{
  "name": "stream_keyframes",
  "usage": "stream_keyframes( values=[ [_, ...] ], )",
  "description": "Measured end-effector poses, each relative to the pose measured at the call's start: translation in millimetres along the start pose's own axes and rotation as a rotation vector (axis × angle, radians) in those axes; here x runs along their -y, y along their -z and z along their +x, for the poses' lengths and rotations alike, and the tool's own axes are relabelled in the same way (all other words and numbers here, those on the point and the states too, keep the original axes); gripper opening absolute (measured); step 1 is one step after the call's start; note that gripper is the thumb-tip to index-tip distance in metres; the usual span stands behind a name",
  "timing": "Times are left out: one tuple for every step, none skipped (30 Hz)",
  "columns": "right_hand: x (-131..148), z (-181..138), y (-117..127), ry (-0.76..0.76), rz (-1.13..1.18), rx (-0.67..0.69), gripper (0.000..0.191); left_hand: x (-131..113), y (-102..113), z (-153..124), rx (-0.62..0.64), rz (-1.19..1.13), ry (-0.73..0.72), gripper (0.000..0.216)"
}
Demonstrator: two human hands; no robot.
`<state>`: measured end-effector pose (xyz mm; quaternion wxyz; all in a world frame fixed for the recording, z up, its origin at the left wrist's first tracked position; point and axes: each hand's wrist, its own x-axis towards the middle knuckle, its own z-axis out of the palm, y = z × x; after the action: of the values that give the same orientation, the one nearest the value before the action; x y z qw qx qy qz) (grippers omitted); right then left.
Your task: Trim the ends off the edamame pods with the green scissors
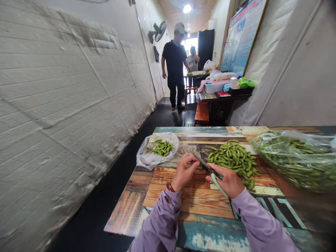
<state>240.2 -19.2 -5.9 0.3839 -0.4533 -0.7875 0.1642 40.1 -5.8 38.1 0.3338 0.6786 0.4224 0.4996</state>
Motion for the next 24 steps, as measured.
stream_keyframes(
  values=[
    [0.3,0.1,0.0,-0.011,-0.001,-0.015,0.043,1.5,-0.7,0.0,-0.035,0.018,0.0,0.013],
    [0.7,0.4,0.2,-0.028,-0.003,-0.039,0.043,3.2,-1.4,0.1,-0.07,0.02,0.012,0.012],
    [1.0,0.7,0.7,-0.049,-0.005,-0.068,0.043,4.9,-2.2,0.3,-0.102,-0.001,0.038,0.011],
    [1.2,1.1,1.4,-0.073,-0.008,-0.098,0.043,6.4,-2.9,0.7,-0.126,-0.05,0.079,0.012],
    [1.3,1.4,2.1,-0.1,-0.01,-0.125,0.043,7.8,-3.5,1.2,-0.143,-0.127,0.132,0.014],
    [1.3,1.7,2.9,-0.125,-0.011,-0.148,0.044,8.7,-3.9,1.8,-0.154,-0.224,0.189,0.016],
    [1.0,2.0,3.6,-0.149,-0.012,-0.169,0.045,9.3,-4.0,2.6,-0.164,-0.331,0.246,0.02],
    [0.6,2.1,4.1,-0.171,-0.013,-0.186,0.045,9.4,-3.8,3.4,-0.171,-0.44,0.298,0.023],
    [0.1,2.1,4.5,-0.19,-0.012,-0.197,0.046,9.1,-3.4,4.3,-0.178,-0.54,0.343,0.027],
    [-0.4,2.1,4.6,-0.205,-0.011,-0.205,0.046,8.4,-2.7,5.1,-0.185,-0.625,0.378,0.031],
    [-0.9,2.0,4.4,-0.214,-0.01,-0.205,0.046,7.6,-2.1,5.7,-0.193,-0.696,0.403,0.033],
    [-1.1,2.0,4.1,-0.216,-0.009,-0.201,0.046,6.5,-1.5,6.2,-0.197,-0.753,0.421,0.035],
    [-1.0,2.0,3.6,-0.212,-0.011,-0.199,0.045,5.5,-1.0,6.5,-0.199,-0.794,0.431,0.036],
    [-0.5,2.1,2.9,-0.198,-0.015,-0.2,0.044,4.7,-0.8,6.6,-0.2,-0.816,0.435,0.036],
    [0.3,2.3,2.2,-0.178,-0.019,-0.202,0.044,4.0,-0.8,6.4,-0.197,-0.819,0.435,0.036],
    [1.3,2.4,1.4,-0.154,-0.019,-0.203,0.043,3.6,-1.0,6.1,-0.192,-0.8,0.433,0.036],
    [2.5,2.6,0.6,-0.132,-0.015,-0.201,0.043,3.6,-1.3,5.6,-0.189,-0.758,0.428,0.035],
    [3.7,2.7,-0.2,-0.114,-0.005,-0.198,0.044,3.9,-1.6,5.2,-0.188,-0.7,0.419,0.033],
    [4.7,2.7,-0.9,-0.103,0.011,-0.19,0.044,4.5,-1.9,4.8,-0.189,-0.639,0.407,0.031],
    [5.4,2.6,-1.6,-0.1,0.031,-0.178,0.045,5.3,-1.9,4.5,-0.194,-0.589,0.395,0.029],
    [5.8,2.4,-2.2,-0.106,0.055,-0.167,0.045,6.4,-1.8,4.4,-0.201,-0.559,0.386,0.027],
    [5.9,2.1,-2.7,-0.116,0.082,-0.156,0.046,7.5,-1.6,4.5,-0.21,-0.553,0.383,0.026],
    [5.7,1.7,-3.1,-0.129,0.107,-0.147,0.046,8.5,-1.2,4.8,-0.217,-0.571,0.388,0.026],
    [5.3,1.4,-3.5,-0.139,0.129,-0.139,0.047,9.5,-0.8,5.3,-0.226,-0.604,0.4,0.027]
  ],
)
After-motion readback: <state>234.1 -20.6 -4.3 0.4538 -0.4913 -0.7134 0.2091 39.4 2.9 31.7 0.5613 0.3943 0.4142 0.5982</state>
